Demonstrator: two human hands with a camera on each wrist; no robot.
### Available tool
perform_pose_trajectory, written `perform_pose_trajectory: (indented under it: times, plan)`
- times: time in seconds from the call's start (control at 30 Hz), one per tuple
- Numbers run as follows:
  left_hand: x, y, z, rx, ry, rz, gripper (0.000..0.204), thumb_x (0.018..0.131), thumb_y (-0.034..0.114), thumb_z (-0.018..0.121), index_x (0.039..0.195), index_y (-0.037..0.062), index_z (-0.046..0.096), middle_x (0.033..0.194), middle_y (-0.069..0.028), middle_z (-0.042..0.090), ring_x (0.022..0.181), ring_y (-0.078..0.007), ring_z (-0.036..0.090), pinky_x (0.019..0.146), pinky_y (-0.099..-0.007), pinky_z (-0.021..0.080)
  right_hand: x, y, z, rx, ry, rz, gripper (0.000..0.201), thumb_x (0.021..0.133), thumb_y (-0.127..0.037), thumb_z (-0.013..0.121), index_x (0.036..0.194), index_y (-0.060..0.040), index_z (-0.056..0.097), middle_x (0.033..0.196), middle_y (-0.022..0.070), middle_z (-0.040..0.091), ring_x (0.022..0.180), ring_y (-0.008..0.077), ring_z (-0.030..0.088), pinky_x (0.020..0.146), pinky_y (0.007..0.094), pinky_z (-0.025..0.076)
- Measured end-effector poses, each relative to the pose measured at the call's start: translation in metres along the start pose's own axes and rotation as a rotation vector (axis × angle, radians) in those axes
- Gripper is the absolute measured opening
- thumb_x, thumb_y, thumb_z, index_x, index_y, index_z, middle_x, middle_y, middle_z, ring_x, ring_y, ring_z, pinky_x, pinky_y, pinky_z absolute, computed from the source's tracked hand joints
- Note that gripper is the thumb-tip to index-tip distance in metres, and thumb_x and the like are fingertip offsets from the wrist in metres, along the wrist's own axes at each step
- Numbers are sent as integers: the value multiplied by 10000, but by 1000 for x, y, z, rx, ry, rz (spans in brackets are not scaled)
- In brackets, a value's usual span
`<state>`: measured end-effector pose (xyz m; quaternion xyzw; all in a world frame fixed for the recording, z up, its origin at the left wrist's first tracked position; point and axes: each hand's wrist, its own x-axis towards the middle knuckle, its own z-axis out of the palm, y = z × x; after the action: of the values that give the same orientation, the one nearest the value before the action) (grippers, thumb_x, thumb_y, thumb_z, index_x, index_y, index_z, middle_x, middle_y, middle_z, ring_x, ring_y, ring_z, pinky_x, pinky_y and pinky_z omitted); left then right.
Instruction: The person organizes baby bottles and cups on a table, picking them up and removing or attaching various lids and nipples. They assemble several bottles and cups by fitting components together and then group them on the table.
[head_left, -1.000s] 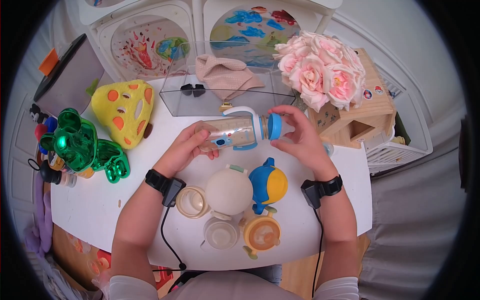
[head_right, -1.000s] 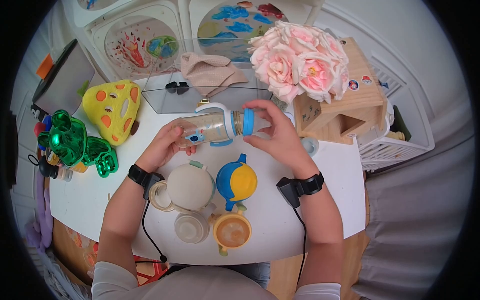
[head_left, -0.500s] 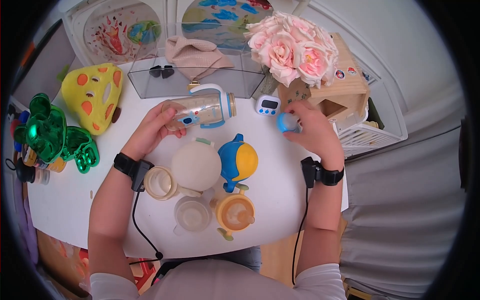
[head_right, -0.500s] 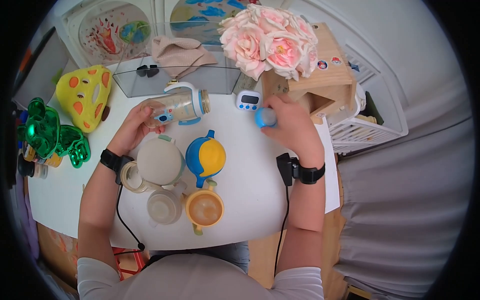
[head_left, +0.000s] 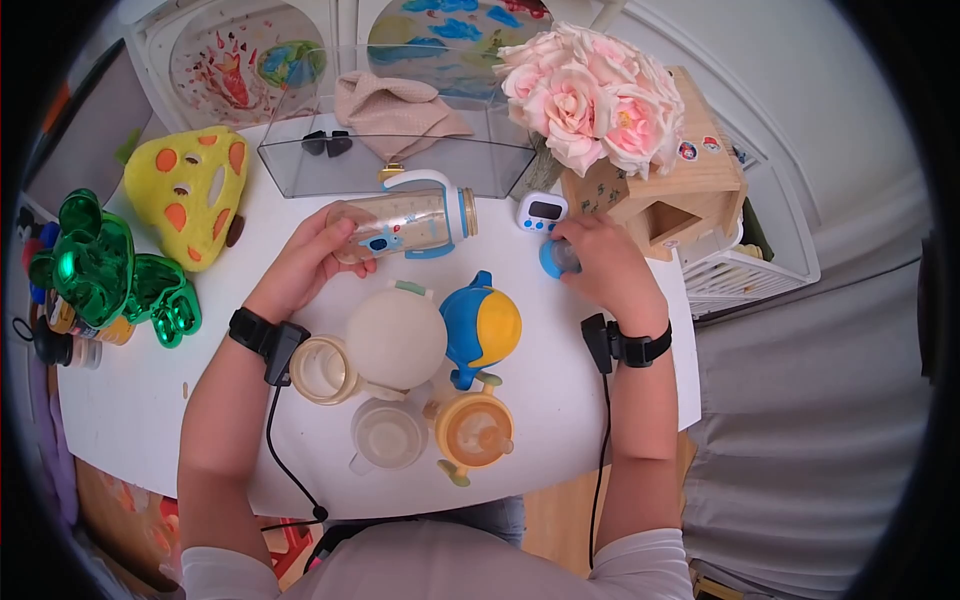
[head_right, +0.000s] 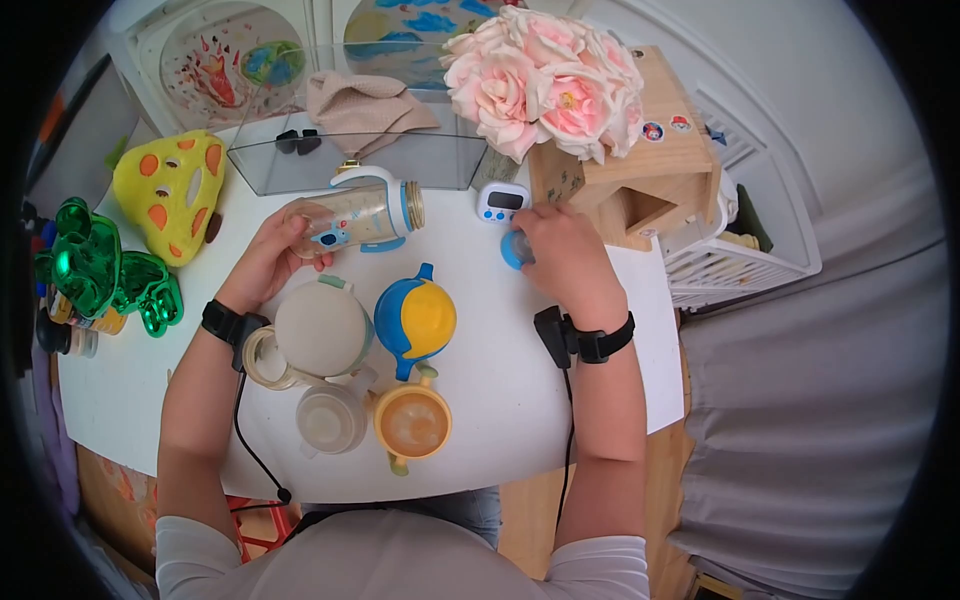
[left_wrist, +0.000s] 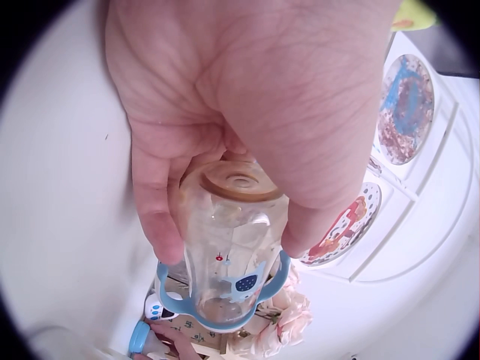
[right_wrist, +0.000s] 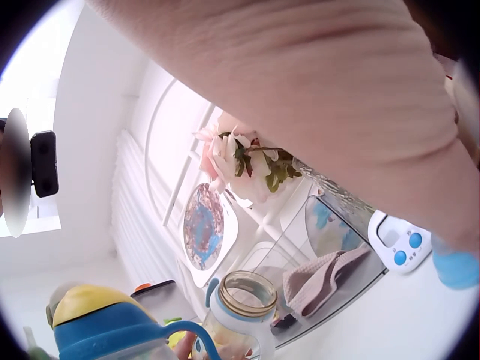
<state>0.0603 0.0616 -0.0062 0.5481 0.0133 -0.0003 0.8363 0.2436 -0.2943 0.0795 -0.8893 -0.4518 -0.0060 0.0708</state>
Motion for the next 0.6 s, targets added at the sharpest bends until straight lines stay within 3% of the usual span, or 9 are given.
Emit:
perform_pose_trajectory:
  times: [0.3, 0.37, 0.43, 0.47, 0.53, 0.57, 0.6]
  plan:
    - [2, -1, -7, -55, -35, -8, 470, 1100, 336, 614, 1419, -2, 543, 1250, -145, 682, 994, -213, 703, 867, -334, 574, -14, -17, -45, 179, 51, 40, 380, 798, -7, 789, 1168, -41, 712, 1152, 170, 718, 1126, 398, 672, 960, 482, 551]
    - [-1, 2, -9, -187, -170, 61, 463, 1061, 242, 646, 1456, 28, 536, 1334, -198, 667, 1162, -270, 689, 962, -395, 573, -16, -23, -52, 209, 116, -2, 335, 849, -28, 765, 1178, -37, 705, 1151, 190, 713, 1100, 412, 674, 935, 486, 552]
    - [-5, -6, -9, -233, -88, 108, 518, 1023, 153, 655, 1515, 92, 503, 1425, -239, 634, 1348, -337, 615, 1076, -470, 538, -22, -19, -53, 188, 114, -45, 314, 860, -36, 762, 1169, -30, 704, 1139, 194, 716, 1096, 416, 675, 928, 485, 552]
    - [-4, -9, -16, -230, -136, 119, 593, 1015, 129, 657, 1568, 150, 446, 1480, -248, 605, 1436, -378, 552, 1139, -525, 502, -19, -18, -51, 157, 116, -82, 295, 871, -45, 760, 1160, -22, 704, 1128, 198, 720, 1092, 420, 675, 921, 483, 553]
    - [-8, 4, -2, -276, -133, 172, 604, 981, 71, 693, 1524, 149, 442, 1491, -227, 598, 1427, -355, 553, 1172, -540, 466, -19, -18, -53, 157, 117, -106, 250, 886, -50, 749, 1129, -8, 706, 1106, 205, 726, 1069, 426, 683, 909, 480, 552]
    - [-9, 9, -2, -233, -128, 183, 868, 936, 149, 763, 1678, 100, 314, 1612, -206, 496, 1500, -350, 473, 1211, -560, 414, -17, -19, -54, 186, 114, -101, 234, 891, -45, 746, 1118, -4, 707, 1103, 207, 728, 1059, 422, 688, 908, 477, 552]
    - [-9, 16, 0, -189, -131, 197, 906, 934, 178, 778, 1689, 93, 283, 1629, -192, 475, 1500, -328, 468, 1210, -536, 414, -18, -20, -55, 200, 108, -78, 218, 896, -41, 742, 1107, 1, 709, 1100, 209, 730, 1050, 419, 694, 907, 473, 552]
